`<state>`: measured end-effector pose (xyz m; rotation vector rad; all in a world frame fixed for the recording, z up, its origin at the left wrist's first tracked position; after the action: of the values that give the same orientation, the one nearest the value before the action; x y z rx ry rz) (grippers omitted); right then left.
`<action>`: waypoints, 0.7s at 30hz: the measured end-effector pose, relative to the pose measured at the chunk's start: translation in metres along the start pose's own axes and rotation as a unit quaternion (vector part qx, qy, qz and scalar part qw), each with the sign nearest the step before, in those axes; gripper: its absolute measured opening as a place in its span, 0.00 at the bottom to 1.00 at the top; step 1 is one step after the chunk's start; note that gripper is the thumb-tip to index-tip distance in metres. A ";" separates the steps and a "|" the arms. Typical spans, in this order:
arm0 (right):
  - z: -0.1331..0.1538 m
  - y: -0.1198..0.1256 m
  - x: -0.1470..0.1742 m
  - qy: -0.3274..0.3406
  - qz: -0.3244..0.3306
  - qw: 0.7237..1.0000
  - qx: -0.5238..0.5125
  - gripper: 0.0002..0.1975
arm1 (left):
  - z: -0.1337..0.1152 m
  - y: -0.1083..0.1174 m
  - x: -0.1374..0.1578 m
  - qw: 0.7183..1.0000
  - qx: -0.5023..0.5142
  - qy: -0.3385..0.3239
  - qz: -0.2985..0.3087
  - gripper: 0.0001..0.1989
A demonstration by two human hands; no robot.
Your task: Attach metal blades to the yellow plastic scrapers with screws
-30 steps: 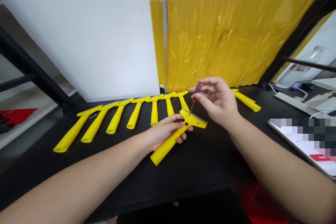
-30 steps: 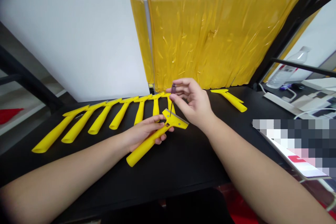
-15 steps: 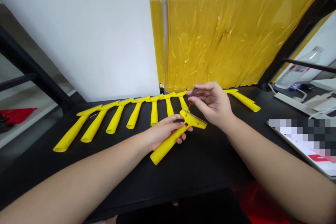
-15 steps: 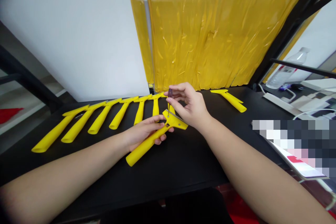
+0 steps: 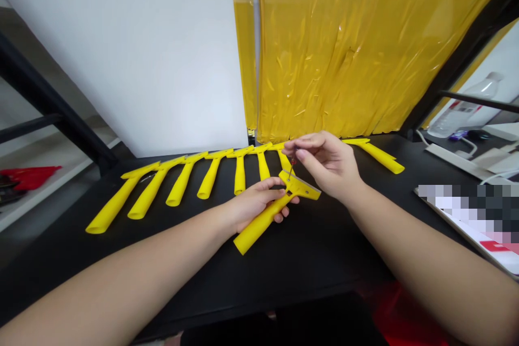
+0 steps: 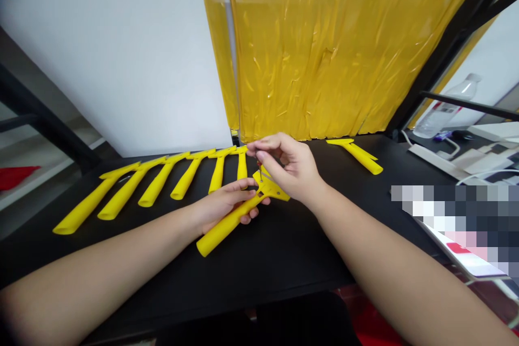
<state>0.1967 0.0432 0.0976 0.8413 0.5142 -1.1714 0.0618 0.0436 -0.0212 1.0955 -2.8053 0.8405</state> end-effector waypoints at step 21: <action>0.010 0.004 -0.001 0.058 0.034 0.997 0.026 0.09 | 0.001 0.001 0.000 1.000 0.003 0.007 -0.004 0.09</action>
<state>0.1998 0.0361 0.1060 0.9699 0.5480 -1.0814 0.0620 0.0437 -0.0227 1.0960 -2.7875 0.8516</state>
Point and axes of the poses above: each hand's wrist, its own x-axis away from the middle knuckle, its own y-axis out of the back of the hand, z = x × y, the point moved 8 cm from there along -x, towards the middle knuckle, and after that the axes turned 11 degrees about z, right-handed, at the moved point
